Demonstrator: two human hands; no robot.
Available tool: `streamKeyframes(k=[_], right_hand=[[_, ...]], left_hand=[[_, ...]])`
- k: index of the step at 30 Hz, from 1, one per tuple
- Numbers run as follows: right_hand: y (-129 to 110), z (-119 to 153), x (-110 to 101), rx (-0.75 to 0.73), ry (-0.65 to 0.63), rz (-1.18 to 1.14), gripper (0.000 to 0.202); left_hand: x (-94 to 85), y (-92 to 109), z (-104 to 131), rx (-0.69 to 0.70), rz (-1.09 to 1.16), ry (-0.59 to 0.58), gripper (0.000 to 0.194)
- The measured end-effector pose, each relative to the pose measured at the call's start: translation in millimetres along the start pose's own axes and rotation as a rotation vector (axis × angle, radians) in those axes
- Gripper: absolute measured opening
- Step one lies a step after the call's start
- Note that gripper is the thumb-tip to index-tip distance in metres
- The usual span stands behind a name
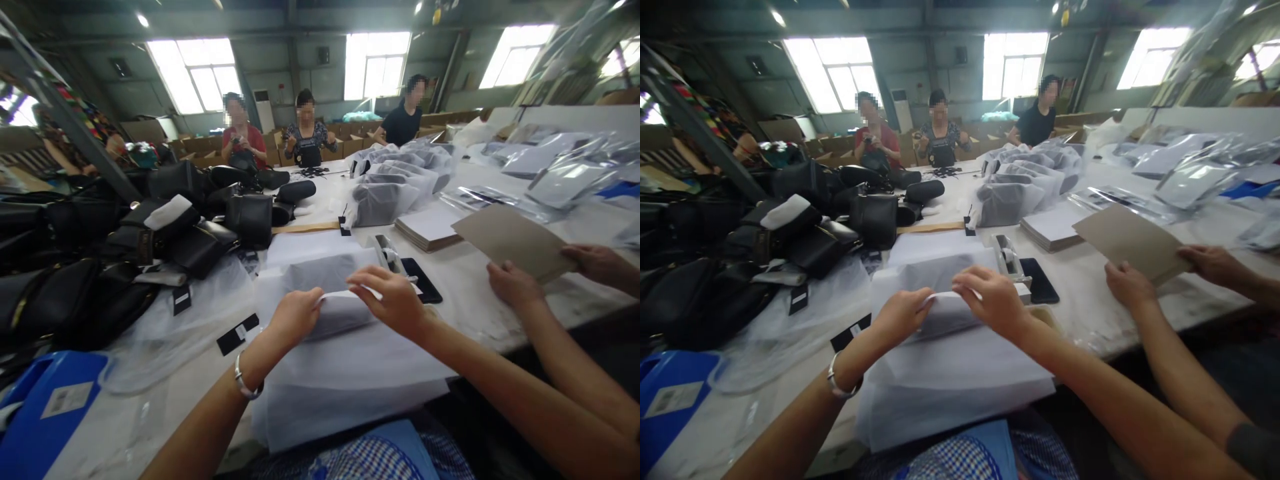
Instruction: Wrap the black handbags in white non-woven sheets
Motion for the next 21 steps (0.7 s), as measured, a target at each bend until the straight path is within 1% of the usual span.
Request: streamKeyframes(k=[1,3,5,6,7,8,9,10,11,12,13,15,16,17,18,19,21], right_hand=[[-11.9,12.5,9.4,-0.039,-0.033,-0.045,0.021],[-29.5,38.7,36.8,-0.045,-0.166,-0.128,0.024],[-39.5,62.1,67.5,0.001,-0.312,-0.158,0.041],[-44.6,71.8,82.1,-0.008,-0.398,-0.175,0.052],[-51.1,80.2,95.1,-0.057,-0.501,-0.212,0.058],[-58.9,87.6,105.4,-0.144,-0.620,-0.274,0.057],[-66.5,93.7,111.6,-0.240,-0.731,-0.350,0.050],[-71.6,96.8,113.1,-0.314,-0.803,-0.417,0.041],[-73.6,95.9,110.1,-0.358,-0.811,-0.460,0.033],[-71.8,90.5,103.5,-0.367,-0.750,-0.460,0.028],[-66.7,81.8,93.6,-0.351,-0.625,-0.410,0.026],[-51.0,61.8,67.5,-0.310,-0.310,-0.191,0.026],[-42.2,52.8,55.2,-0.293,-0.186,-0.056,0.030],[-32.7,44.3,45.2,-0.267,-0.102,0.072,0.037],[-22.2,36.4,38.0,-0.228,-0.058,0.183,0.044],[-11.5,29.0,33.3,-0.185,-0.043,0.265,0.051],[9.0,16.9,30.2,-0.104,-0.073,0.347,0.055]], left_hand=[[-0.9,-1.7,-0.3,0.003,0.011,-0.002,0.022],[-3.9,-4.2,-0.7,0.016,0.036,-0.004,0.024],[-6.7,-5.4,-1.5,0.030,0.057,-0.005,0.027],[-7.7,-5.7,-2.1,0.035,0.064,-0.004,0.028],[-8.3,-5.9,-2.7,0.038,0.067,-0.006,0.028],[-8.4,-6.1,-3.2,0.040,0.069,-0.010,0.028],[-8.3,-6.4,-3.5,0.041,0.069,-0.015,0.028],[-8.1,-6.9,-3.6,0.042,0.071,-0.019,0.028],[-7.8,-7.4,-3.5,0.047,0.077,-0.021,0.028],[-7.6,-7.8,-3.2,0.054,0.085,-0.020,0.029],[-7.3,-8.3,-2.6,0.061,0.095,-0.016,0.028],[-6.0,-8.9,-1.2,0.073,0.110,-0.010,0.025],[-4.9,-9.1,-0.4,0.076,0.113,-0.006,0.023],[-3.5,-9.1,0.4,0.075,0.112,-0.003,0.020],[-2.0,-8.9,1.1,0.075,0.109,0.001,0.018],[-0.5,-8.5,1.8,0.078,0.106,0.007,0.016],[2.0,-6.8,3.3,0.098,0.108,0.024,0.018]])
Point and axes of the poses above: each hand's wrist, its own z-axis away from the middle knuckle, its own x-axis out of the palm, y = z × x, the point moved 5 cm from there along -z, towards the middle knuckle, and after that the axes turned 10 degrees about -z, right-handed, at the moved point
